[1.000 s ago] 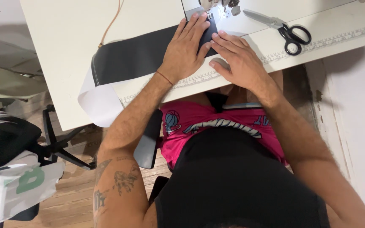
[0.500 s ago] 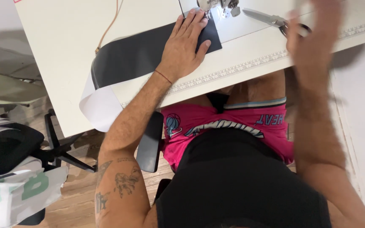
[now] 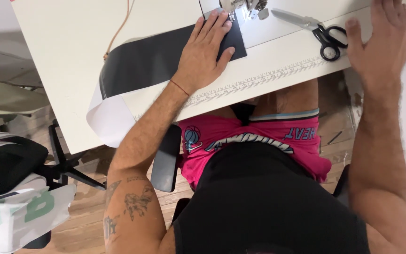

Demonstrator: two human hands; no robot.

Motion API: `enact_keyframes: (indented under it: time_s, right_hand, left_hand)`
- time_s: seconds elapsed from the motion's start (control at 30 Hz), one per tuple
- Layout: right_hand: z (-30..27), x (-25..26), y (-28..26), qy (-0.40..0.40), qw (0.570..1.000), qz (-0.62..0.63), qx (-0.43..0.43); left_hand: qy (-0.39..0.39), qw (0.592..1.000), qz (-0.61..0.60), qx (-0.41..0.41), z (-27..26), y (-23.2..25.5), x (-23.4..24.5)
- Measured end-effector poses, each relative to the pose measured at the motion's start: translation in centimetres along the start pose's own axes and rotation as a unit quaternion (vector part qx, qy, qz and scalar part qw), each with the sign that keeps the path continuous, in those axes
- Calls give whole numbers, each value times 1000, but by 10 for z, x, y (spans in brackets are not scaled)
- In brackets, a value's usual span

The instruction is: Aligning and cutting strips of leather material using scissors at a sewing station.

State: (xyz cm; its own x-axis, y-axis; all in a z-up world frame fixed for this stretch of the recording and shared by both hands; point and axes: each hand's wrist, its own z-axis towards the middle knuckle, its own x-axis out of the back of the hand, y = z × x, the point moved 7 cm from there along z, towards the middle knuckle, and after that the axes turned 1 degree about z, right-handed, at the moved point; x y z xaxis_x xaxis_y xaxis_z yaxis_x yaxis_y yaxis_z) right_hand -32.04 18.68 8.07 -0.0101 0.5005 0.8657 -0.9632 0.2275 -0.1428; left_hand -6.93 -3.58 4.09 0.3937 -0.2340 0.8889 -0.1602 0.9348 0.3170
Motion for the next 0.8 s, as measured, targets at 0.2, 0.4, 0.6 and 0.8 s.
enact_keyframes:
  time_s: [0.2, 0.4, 0.6, 0.8]
  right_hand:
    - [6, 14, -15, 22, 999, -13, 31]
    - [4, 15, -14, 24, 998, 20, -48]
    - [6, 3, -94, 8, 976, 214, -28]
    - [14, -61, -173, -206, 958, 161, 119]
  left_hand:
    - [-15, 1000, -7, -3, -4, 5, 2]
    - [-17, 1000, -9, -5, -7, 8, 4]
    - [-20, 1000, -19, 2, -3, 4, 2]
    - [-2, 1000, -12, -7, 3, -3, 1]
